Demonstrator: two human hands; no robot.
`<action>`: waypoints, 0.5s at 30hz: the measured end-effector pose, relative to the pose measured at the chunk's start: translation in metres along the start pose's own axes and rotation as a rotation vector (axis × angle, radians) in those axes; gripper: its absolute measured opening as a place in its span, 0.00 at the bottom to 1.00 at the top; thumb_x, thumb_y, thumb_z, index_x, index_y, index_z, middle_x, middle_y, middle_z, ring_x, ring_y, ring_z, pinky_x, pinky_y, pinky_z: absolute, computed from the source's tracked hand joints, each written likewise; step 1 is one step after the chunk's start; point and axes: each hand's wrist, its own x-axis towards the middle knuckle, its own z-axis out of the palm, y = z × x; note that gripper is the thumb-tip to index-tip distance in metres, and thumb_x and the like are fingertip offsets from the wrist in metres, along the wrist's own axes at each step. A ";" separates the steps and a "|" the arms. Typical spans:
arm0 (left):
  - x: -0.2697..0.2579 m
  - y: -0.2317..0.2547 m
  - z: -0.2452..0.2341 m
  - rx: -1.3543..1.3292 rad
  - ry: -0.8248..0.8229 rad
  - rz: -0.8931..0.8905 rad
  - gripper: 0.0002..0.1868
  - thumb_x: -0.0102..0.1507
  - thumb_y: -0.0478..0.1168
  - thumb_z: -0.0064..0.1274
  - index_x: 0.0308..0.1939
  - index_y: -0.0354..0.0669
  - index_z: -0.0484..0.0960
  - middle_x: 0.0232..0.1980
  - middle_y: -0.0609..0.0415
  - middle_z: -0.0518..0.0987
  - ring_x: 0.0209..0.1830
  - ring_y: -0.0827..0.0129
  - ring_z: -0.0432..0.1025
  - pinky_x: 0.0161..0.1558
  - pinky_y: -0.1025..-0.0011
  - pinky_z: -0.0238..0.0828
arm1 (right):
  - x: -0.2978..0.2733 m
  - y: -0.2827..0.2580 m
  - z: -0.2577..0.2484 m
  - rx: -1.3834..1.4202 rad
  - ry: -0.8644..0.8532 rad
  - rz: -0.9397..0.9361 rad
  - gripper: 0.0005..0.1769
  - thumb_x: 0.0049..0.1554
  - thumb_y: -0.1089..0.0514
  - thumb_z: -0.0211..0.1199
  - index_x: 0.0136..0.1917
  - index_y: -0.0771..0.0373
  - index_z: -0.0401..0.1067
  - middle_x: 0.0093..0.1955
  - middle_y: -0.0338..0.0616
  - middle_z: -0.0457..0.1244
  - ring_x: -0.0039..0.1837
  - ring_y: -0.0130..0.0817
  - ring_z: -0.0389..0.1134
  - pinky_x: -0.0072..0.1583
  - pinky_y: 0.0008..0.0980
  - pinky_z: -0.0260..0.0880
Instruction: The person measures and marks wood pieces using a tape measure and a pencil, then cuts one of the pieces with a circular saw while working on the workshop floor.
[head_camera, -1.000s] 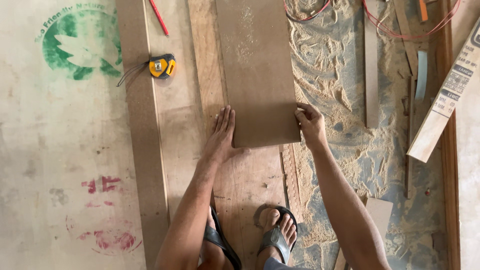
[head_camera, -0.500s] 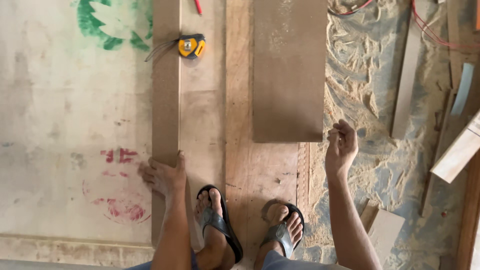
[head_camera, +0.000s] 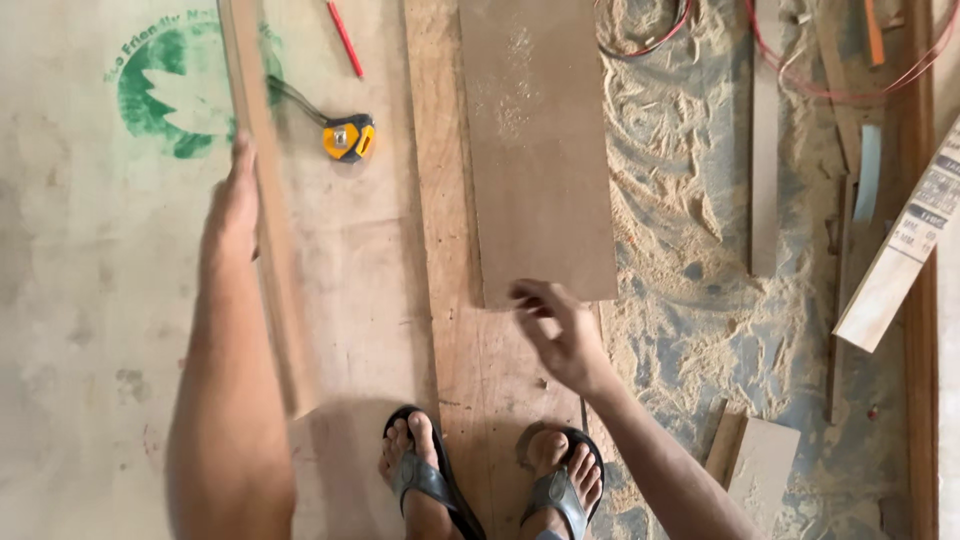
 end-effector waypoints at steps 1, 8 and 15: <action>-0.003 0.007 0.017 -0.198 -0.165 0.020 0.55 0.60 0.84 0.41 0.64 0.35 0.73 0.45 0.46 0.80 0.38 0.63 0.77 0.40 0.59 0.78 | 0.000 -0.012 0.009 0.029 -0.101 -0.005 0.21 0.65 0.54 0.57 0.66 0.68 0.69 0.61 0.56 0.69 0.57 0.43 0.76 0.57 0.39 0.82; -0.132 -0.005 0.194 -0.593 -0.419 -0.115 0.48 0.65 0.81 0.45 0.49 0.33 0.68 0.29 0.51 0.68 0.22 0.66 0.68 0.25 0.65 0.71 | -0.033 -0.051 0.000 0.118 -0.361 0.075 0.45 0.62 0.46 0.64 0.79 0.73 0.48 0.65 0.75 0.62 0.62 0.56 0.70 0.57 0.51 0.75; -0.226 -0.029 0.228 -0.688 -0.217 -0.156 0.26 0.71 0.63 0.40 0.28 0.50 0.68 0.25 0.66 0.70 0.22 0.80 0.64 0.25 0.75 0.63 | -0.112 -0.026 -0.046 -0.035 -0.423 0.745 0.30 0.59 0.42 0.64 0.62 0.68 0.69 0.48 0.54 0.74 0.44 0.38 0.80 0.45 0.36 0.83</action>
